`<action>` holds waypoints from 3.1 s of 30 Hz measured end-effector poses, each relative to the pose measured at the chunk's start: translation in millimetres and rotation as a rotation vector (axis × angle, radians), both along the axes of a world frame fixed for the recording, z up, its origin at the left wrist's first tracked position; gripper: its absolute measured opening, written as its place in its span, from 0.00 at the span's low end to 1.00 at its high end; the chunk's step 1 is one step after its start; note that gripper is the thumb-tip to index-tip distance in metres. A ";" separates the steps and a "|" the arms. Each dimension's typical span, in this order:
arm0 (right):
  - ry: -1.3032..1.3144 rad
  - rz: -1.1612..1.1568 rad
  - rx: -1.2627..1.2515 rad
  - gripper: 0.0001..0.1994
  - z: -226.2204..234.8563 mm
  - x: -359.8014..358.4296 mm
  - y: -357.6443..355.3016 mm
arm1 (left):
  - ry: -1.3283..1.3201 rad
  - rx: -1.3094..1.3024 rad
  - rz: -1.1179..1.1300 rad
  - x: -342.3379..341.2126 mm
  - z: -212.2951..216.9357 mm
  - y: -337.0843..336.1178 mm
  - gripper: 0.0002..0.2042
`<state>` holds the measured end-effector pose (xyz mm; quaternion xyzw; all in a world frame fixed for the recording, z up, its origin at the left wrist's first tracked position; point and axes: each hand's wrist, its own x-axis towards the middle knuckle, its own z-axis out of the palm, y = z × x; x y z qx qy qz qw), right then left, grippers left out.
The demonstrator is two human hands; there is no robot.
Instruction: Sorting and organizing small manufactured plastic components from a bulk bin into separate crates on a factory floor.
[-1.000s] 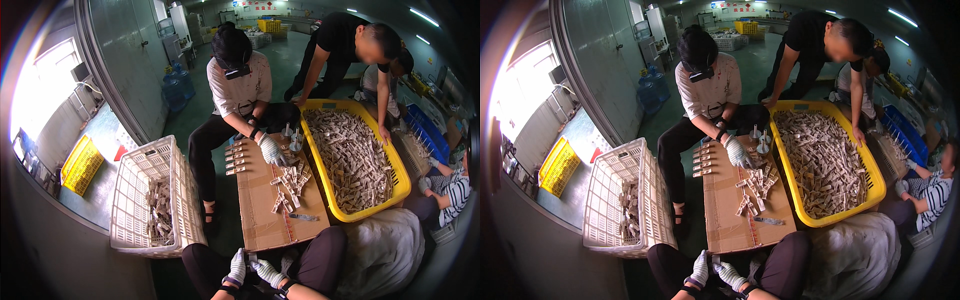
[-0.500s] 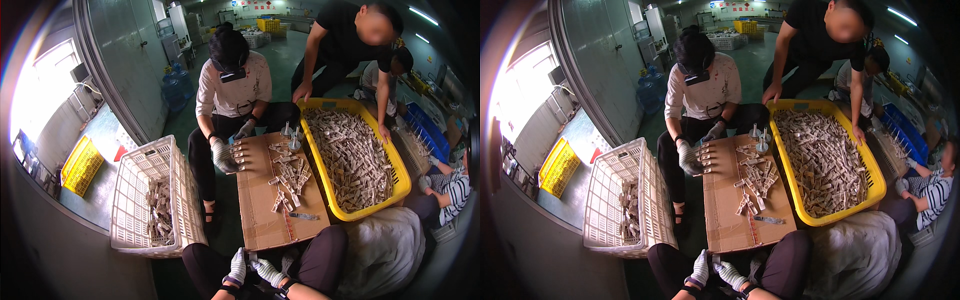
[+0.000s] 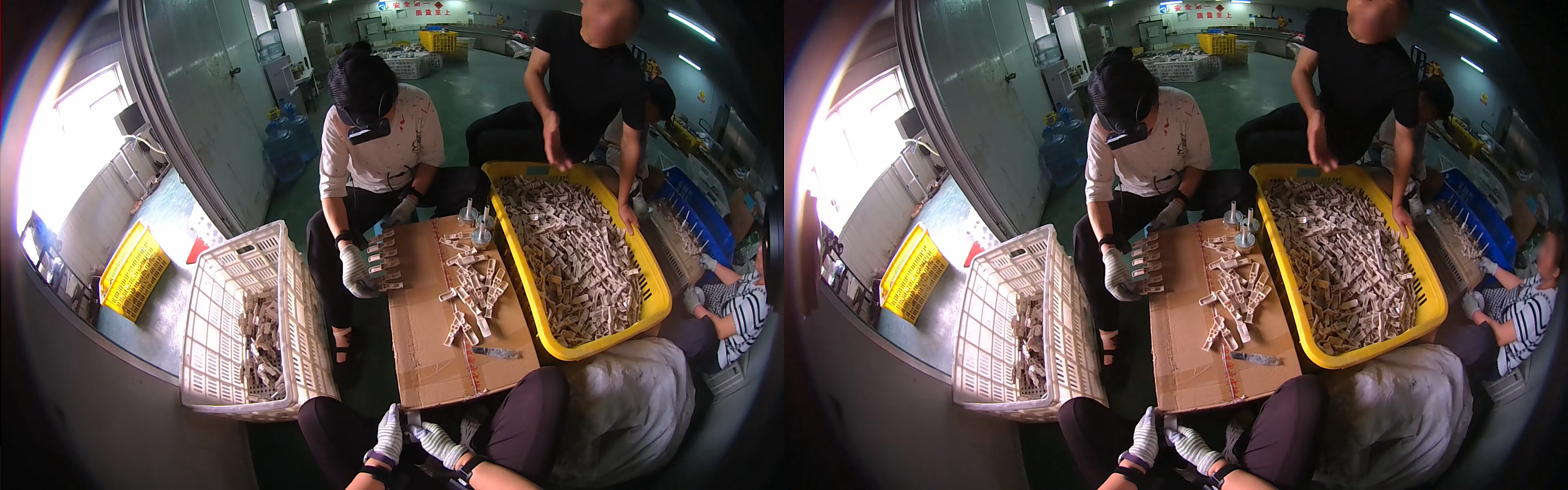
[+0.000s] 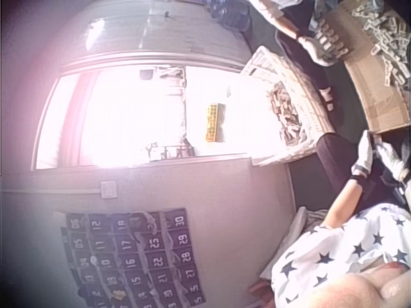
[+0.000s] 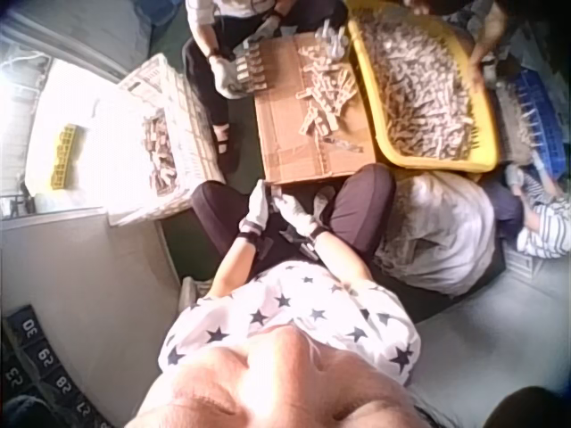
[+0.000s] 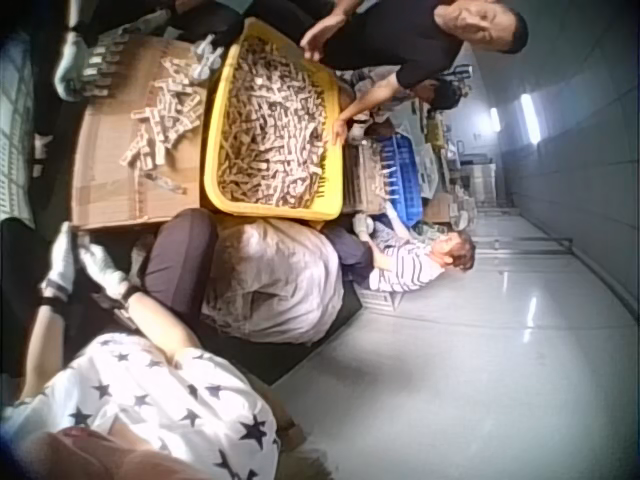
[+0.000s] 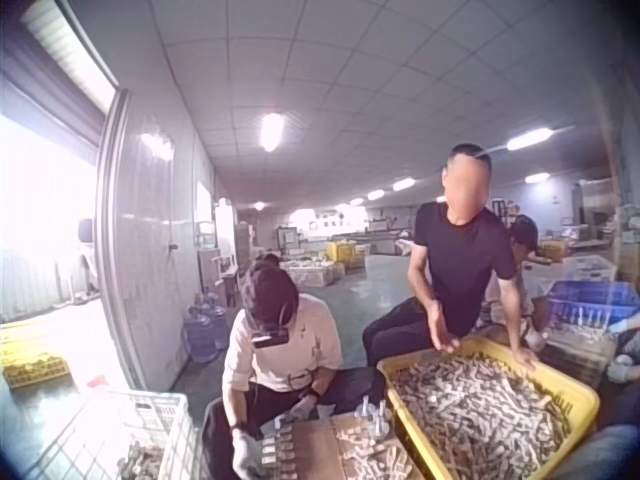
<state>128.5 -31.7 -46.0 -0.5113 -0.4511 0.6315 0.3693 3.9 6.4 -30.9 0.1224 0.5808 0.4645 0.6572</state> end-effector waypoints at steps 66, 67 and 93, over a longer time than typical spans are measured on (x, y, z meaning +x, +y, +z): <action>-0.044 0.037 -0.069 0.13 -1.1 0.0 -3.5 | 0.061 0.027 -0.064 -5.3 7.3 -2.7 0.18; -0.022 0.026 -0.067 0.13 -2.4 -0.2 -2.8 | 0.030 0.011 -0.068 -2.9 7.8 -3.5 0.18; 0.046 0.042 -0.136 0.13 2.0 4.7 0.2 | -0.008 0.055 -0.049 -3.7 4.3 -2.3 0.16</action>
